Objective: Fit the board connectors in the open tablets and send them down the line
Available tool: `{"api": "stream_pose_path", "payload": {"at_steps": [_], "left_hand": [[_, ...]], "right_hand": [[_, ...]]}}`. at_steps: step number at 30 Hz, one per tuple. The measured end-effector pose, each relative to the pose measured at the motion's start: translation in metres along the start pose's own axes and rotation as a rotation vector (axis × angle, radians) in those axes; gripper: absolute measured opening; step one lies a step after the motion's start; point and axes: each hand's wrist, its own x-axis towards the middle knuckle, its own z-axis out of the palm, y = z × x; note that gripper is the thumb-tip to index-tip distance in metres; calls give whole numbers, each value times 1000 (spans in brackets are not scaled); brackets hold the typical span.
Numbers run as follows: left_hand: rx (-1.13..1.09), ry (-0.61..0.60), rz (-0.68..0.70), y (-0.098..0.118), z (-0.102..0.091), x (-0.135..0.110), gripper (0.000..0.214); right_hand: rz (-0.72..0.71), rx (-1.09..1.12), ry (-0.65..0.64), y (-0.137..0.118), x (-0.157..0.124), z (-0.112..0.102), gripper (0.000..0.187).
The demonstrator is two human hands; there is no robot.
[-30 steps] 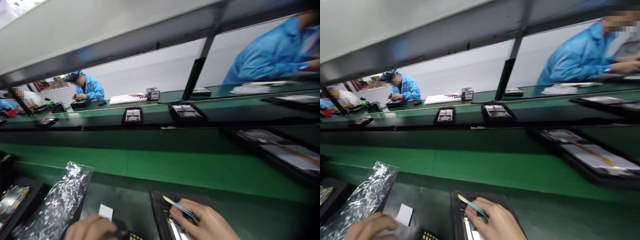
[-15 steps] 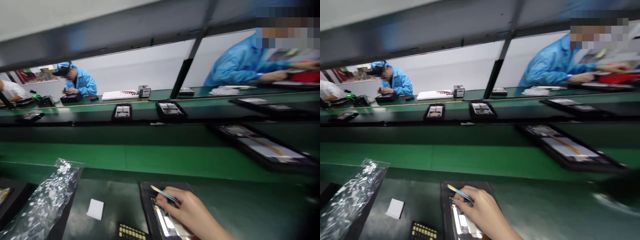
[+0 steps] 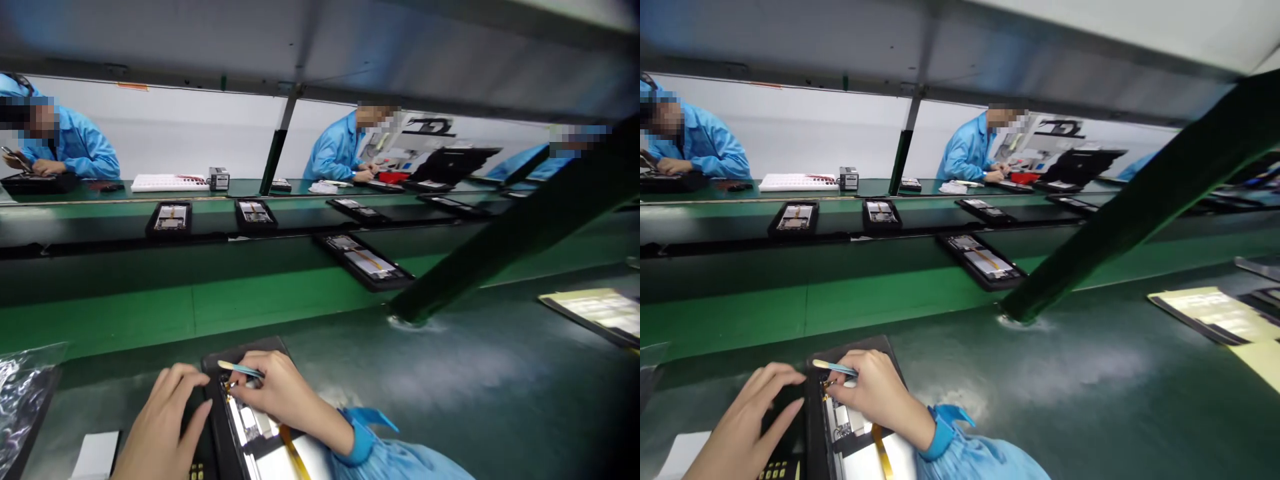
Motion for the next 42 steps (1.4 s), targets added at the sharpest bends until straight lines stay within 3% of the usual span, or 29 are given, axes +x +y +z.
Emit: {"api": "stream_pose_path", "payload": {"at_steps": [2,5,20,42], "left_hand": [[-143,-147,-41,-2,3,28,19],[-235,-214,-36,-9,9,46,19],[-305,-135,-77,-9,25,39,13],[-214,-76,-93,3,26,39,13]], "right_hand": [[-18,19,6,1,0,0,6],[-13,39,13,2,-1,0,7],[285,-62,-77,-17,2,-5,5],[344,38,-166,-16,12,-12,11]]}}
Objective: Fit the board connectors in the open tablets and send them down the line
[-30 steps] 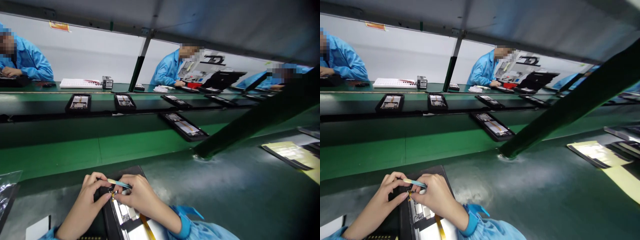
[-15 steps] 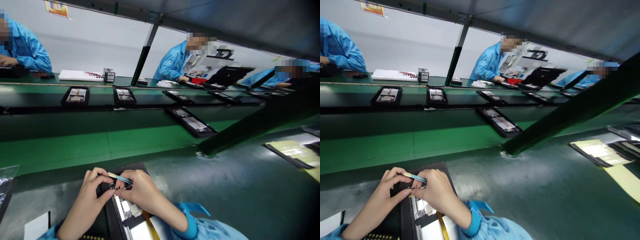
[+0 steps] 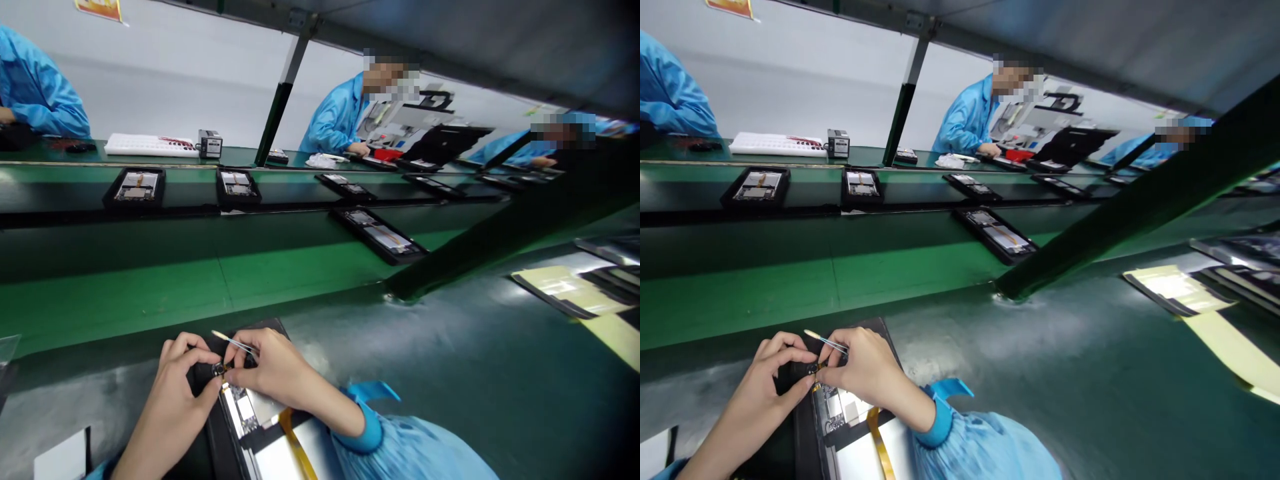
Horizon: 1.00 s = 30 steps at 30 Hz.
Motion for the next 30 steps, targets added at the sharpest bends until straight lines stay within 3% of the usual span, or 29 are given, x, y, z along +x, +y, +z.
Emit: {"api": "stream_pose_path", "payload": {"at_steps": [10,15,22,30], "left_hand": [[-9,-2,-2,0,-1,1,13],[-26,-29,-32,1,-4,2,14],[-31,-14,-22,1,-3,2,13],[-20,-9,8,-1,-3,2,14]], "right_hand": [[17,-102,22,-7,-3,0,11],[-32,-3,-10,-1,1,-1,10],[-40,-4,84,1,2,4,6],[-342,-141,45,7,3,-1,6]]}}
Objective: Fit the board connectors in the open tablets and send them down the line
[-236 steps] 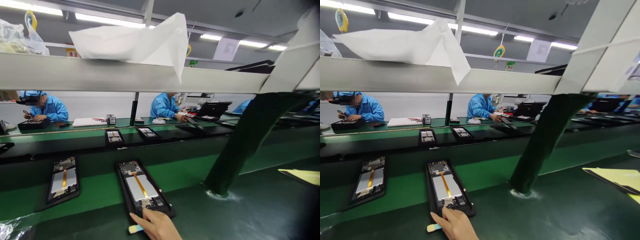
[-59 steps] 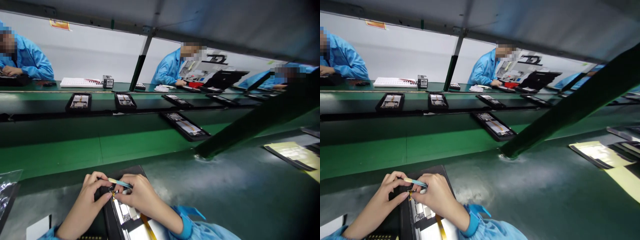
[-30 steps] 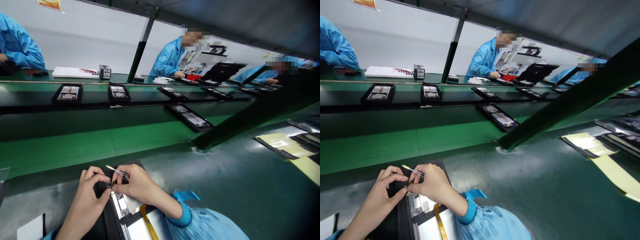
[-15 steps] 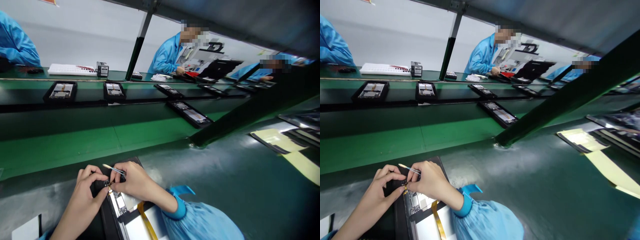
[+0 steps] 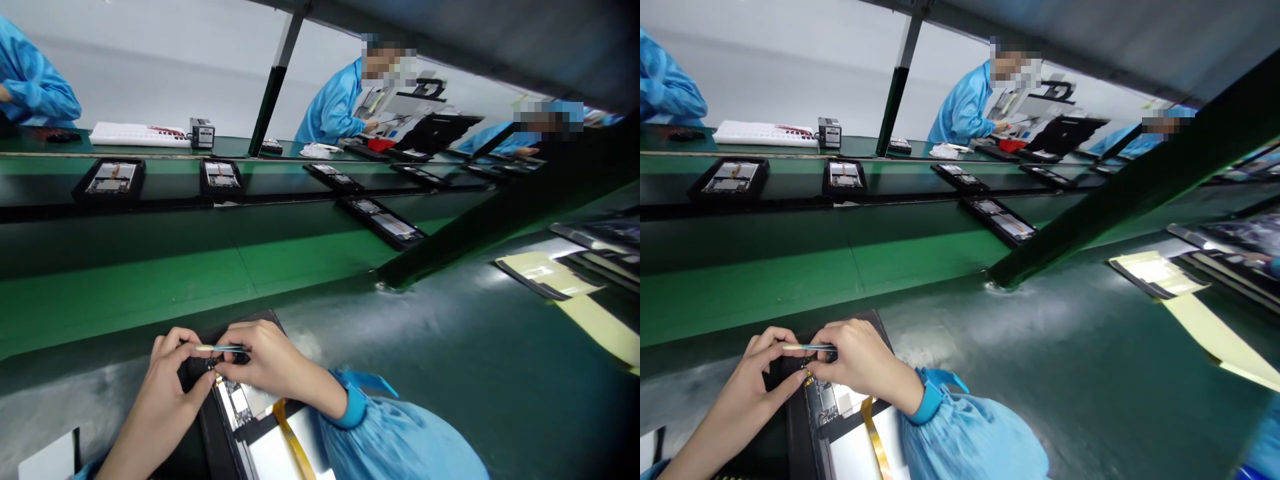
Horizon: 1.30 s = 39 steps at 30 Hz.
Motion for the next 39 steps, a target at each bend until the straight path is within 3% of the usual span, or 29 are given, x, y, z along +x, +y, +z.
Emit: {"api": "stream_pose_path", "payload": {"at_steps": [4,12,17,21,29,39], "left_hand": [[6,-6,-1,0,0,0,13],[-23,-65,-17,0,-5,0,19],[-15,-39,-16,-1,-4,1,19],[0,-40,2,0,-5,2,17],[-14,-72,-19,-1,-6,2,13],[-8,-71,-11,-2,-7,2,14]], "right_hand": [[3,-21,-11,0,0,-1,3],[143,-71,-33,-13,2,-3,6],[143,-136,-63,-15,4,-3,6],[60,-247,-70,-15,0,-3,5],[-282,-533,-145,-14,-7,-9,7],[-282,-561,-91,-14,-7,-8,7]]}}
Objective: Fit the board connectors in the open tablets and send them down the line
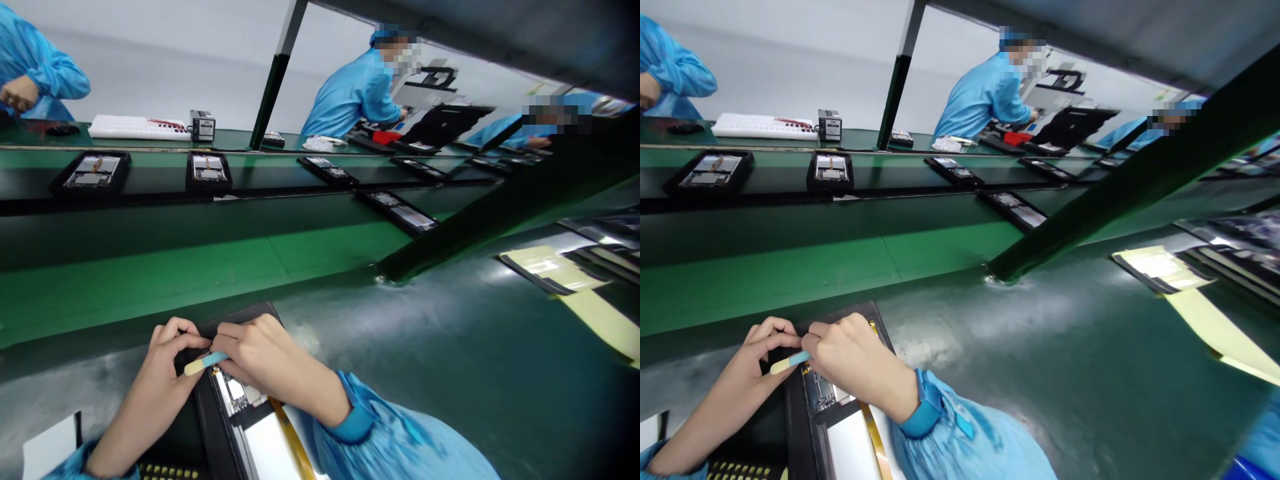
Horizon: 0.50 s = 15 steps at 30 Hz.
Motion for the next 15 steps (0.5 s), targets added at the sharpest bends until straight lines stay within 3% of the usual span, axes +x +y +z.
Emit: {"api": "stream_pose_path", "payload": {"at_steps": [7,15], "left_hand": [[77,14,-13,1,1,-1,22],[98,18,1,3,-1,0,22]], "right_hand": [[66,473,13,20,6,6,4],[100,541,41,21,7,7,10]]}}
